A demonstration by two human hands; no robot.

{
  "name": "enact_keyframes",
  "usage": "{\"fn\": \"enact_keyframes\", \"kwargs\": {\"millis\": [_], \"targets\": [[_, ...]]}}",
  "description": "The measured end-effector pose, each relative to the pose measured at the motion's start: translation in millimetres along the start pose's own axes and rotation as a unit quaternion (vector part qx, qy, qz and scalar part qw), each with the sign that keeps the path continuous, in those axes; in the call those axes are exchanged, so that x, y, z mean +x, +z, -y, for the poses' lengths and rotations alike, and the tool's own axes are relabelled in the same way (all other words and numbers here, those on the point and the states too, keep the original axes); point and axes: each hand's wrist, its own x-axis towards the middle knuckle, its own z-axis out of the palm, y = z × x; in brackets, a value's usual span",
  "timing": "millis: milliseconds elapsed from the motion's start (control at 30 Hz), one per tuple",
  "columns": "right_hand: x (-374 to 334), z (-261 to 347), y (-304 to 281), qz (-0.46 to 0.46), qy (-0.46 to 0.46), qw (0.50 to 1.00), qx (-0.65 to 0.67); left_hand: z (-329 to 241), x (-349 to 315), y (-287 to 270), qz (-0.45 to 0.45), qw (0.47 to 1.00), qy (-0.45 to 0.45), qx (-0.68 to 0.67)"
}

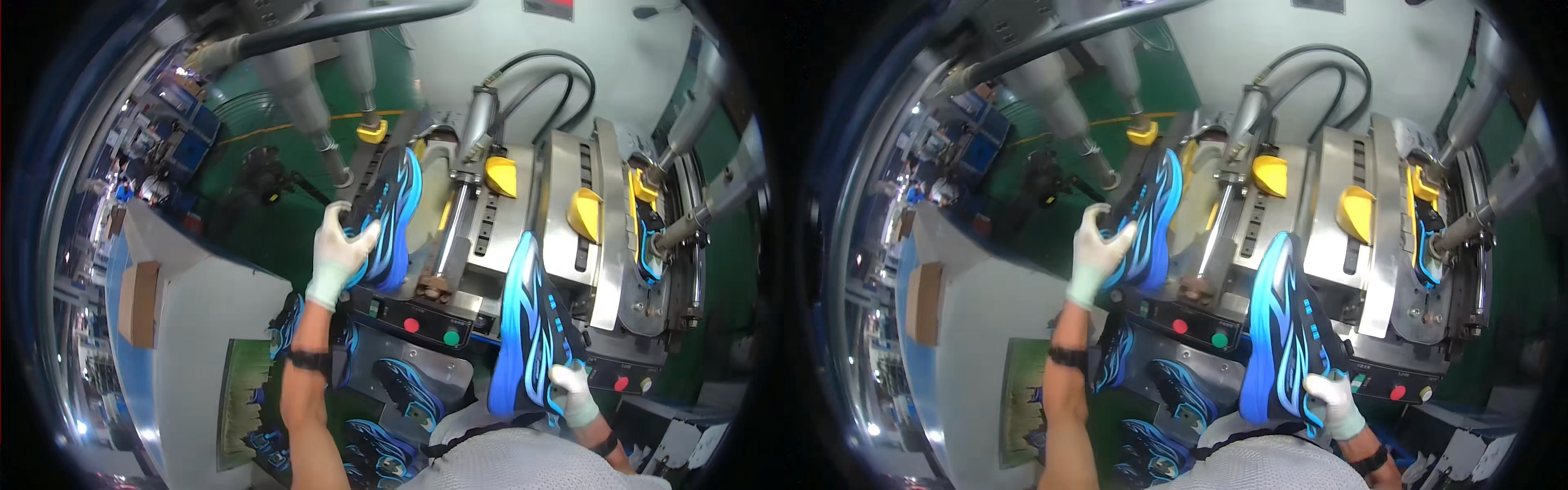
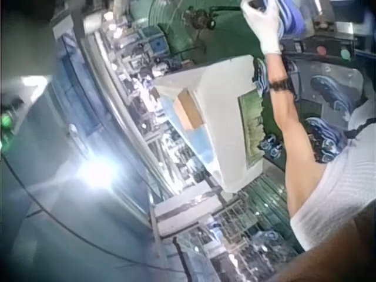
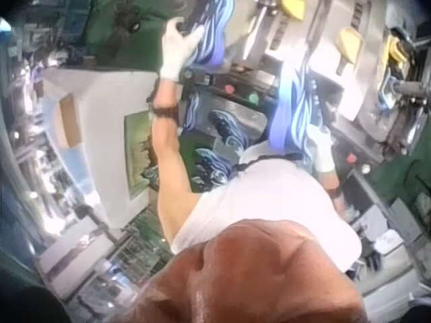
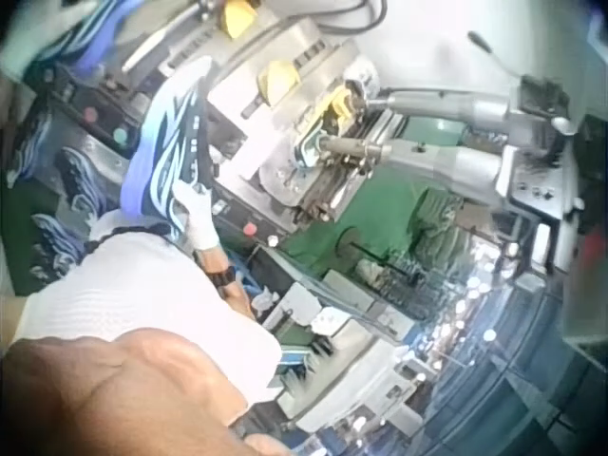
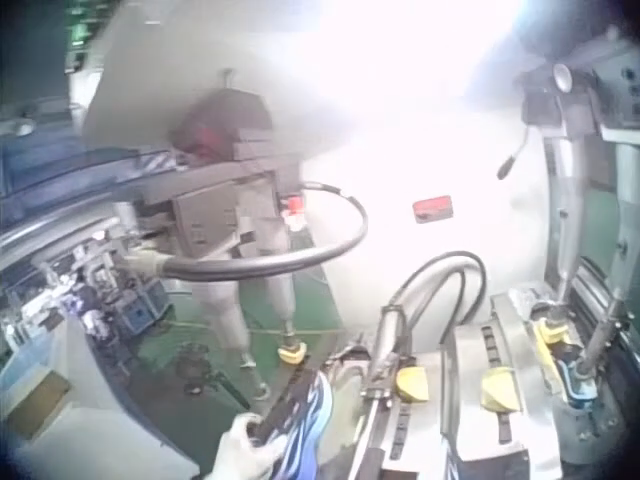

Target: Operating a shoe manufacturing machine by placing shoes into a press and onto a conveyor belt.

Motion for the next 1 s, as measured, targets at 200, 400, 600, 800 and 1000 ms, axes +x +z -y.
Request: {"fn": "enact_keyframes", "kwargs": {"millis": [200,400,600,800,1000], "targets": [[116,2,134,0.138,-0.012,0.989,-0.046,46,-214,-79,-0.084,0.976,-0.178,-0.097],[306,-30,211,0.128,0.064,0.98,-0.14,103,-407,-59,-0.162,0.906,-0.391,0.01],[419,-68,215,-0.146,-0.085,0.914,-0.369,102,-495,-7,-0.147,0.8,-0.577,0.073],[429,-93,220,-0.154,-0.156,0.897,-0.384,105,-542,82,-0.153,0.839,-0.507,0.124],[407,-86,236,-0.184,-0.07,0.873,-0.447,110,-528,91,-0.229,0.837,-0.485,0.11]]}}
